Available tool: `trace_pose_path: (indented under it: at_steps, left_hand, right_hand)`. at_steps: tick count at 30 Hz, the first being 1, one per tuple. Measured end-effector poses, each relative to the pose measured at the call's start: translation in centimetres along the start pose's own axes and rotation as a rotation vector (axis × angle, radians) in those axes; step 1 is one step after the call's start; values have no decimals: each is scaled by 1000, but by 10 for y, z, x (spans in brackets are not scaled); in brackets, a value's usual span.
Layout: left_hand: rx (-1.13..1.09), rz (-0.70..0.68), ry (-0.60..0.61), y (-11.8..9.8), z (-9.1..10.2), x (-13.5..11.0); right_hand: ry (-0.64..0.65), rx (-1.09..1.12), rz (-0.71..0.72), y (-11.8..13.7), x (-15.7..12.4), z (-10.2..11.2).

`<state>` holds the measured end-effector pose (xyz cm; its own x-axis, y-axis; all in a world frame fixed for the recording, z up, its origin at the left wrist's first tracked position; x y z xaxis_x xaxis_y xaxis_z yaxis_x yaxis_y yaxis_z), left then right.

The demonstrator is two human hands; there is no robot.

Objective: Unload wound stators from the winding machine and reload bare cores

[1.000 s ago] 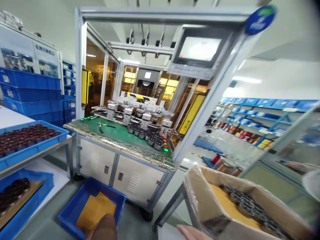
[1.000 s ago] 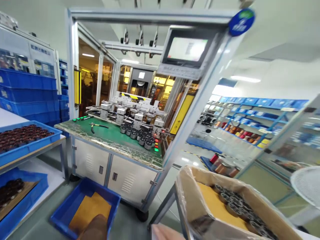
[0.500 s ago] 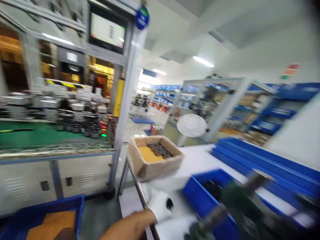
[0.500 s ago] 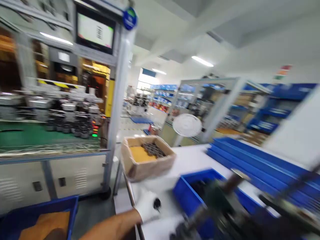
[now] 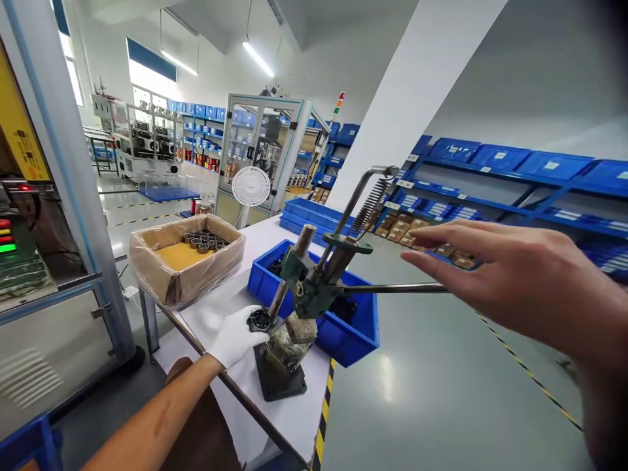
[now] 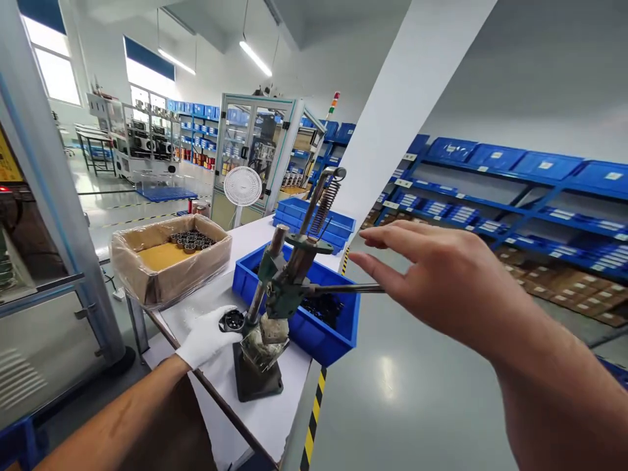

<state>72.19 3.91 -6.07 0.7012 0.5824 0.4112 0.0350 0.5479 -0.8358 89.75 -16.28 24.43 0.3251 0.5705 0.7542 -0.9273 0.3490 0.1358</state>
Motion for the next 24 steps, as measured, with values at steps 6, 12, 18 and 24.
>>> trace_pose_path:
  at_steps: [6, 12, 18, 24]
  left_hand:
    - [-22, 2, 157, -13, -53, 14]
    - [-75, 38, 36, -2, -88, 7]
    - [-184, 75, -12, 6, -88, 2]
    - [-372, 109, -21, -3, -88, 0]
  right_hand:
    - [561, -216, -339, -29, 43, -28]
    - [530, -72, -157, -59, -1, -35]
    - [417, 149, -203, -85, -150, -72]
    - [270, 322, 71, -26, -201, -147]
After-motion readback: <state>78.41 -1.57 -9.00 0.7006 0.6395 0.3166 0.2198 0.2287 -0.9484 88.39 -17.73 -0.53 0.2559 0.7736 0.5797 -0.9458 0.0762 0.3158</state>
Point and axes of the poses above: each hand's wrist, its own x-axis towards the middle knuckle, its own z-axis out of the back of the hand, y = z × x, the point moved 4 cm from there along x, towards the middle knuckle, and after that the axes turned 10 degrees about -z, right-handed, at the moved point
